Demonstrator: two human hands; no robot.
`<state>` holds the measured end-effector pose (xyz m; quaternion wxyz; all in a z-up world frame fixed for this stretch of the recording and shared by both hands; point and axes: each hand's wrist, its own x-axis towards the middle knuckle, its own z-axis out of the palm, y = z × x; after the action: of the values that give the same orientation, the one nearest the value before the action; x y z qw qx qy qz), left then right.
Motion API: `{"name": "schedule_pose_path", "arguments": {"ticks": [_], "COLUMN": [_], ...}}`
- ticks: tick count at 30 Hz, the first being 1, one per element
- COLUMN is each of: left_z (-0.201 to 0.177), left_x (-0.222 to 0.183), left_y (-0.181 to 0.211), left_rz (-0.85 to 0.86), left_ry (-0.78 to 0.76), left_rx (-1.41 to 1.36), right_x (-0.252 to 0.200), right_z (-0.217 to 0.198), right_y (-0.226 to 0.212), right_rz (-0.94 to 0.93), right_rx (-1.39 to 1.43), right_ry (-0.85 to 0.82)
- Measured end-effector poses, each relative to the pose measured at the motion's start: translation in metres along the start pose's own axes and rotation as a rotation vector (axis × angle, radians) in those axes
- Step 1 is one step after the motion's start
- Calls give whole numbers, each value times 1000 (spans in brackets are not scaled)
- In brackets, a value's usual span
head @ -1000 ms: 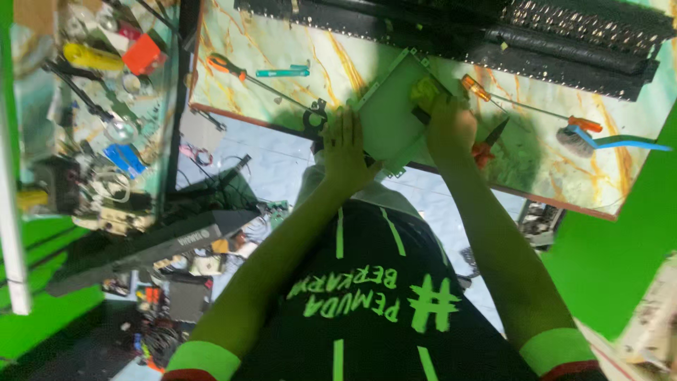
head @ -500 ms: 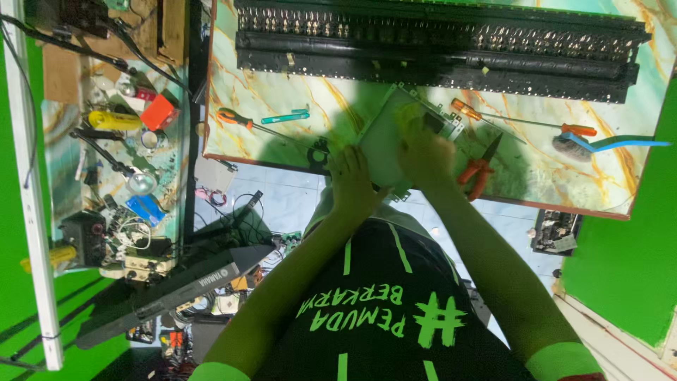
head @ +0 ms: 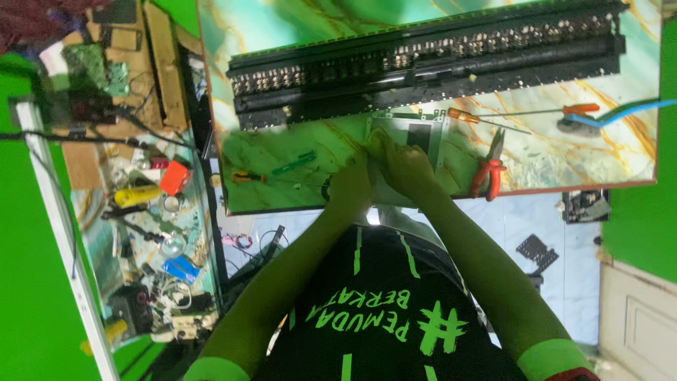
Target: The person cleans a metal component and then uses a screwdriver to reassemble the internal mechanisms of an electronic keyboard at a workstation.
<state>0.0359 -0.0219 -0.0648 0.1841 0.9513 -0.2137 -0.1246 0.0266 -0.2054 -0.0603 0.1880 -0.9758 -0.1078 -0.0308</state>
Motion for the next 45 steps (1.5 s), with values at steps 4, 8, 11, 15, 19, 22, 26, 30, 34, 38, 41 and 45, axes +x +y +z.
{"name": "schedule_pose_path", "arguments": {"ticks": [4,8,11,15,19,22,26,30,34,38,41,45], "left_z": [3,4,-1,-9,-9,-1,3,-3,-6,-6,-7,-7], "left_x": [57,90,97,106,103,101,99,100,102,105,103,115], "left_y": [-22,-25,-27,-24,-29,-33,-38,-44,-41,-44,-54,-59], "left_rz": [-7,-27,-58,-70,-124,-57,-47,39,-22,23,-96,21], "left_ry": [-10,-156,-235,-379,-449,-365,-323,-310,-366,-416,-500,-491], "left_rx": [-162,-123,-261,-227,-269,-284,-275,-431,-409,-301,-491,-513], "right_x": [-12,-36,-33,-13,5,21,32,4,-12,26,41,42], "right_z": [-4,-5,12,39,48,50,49,25,12,36,47,25], "right_y": [0,20,27,25,10,-4,-13,11,17,-5,-20,-13], "right_rz": [303,126,283,414,492,420,297,442,518,563,538,579], "right_rx": [64,-313,-471,-361,-369,-237,-111,-155,-229,-80,63,331], "right_ry": [-132,318,229,153,32,-197,22,-290,-198,-233,-185,-35]}}
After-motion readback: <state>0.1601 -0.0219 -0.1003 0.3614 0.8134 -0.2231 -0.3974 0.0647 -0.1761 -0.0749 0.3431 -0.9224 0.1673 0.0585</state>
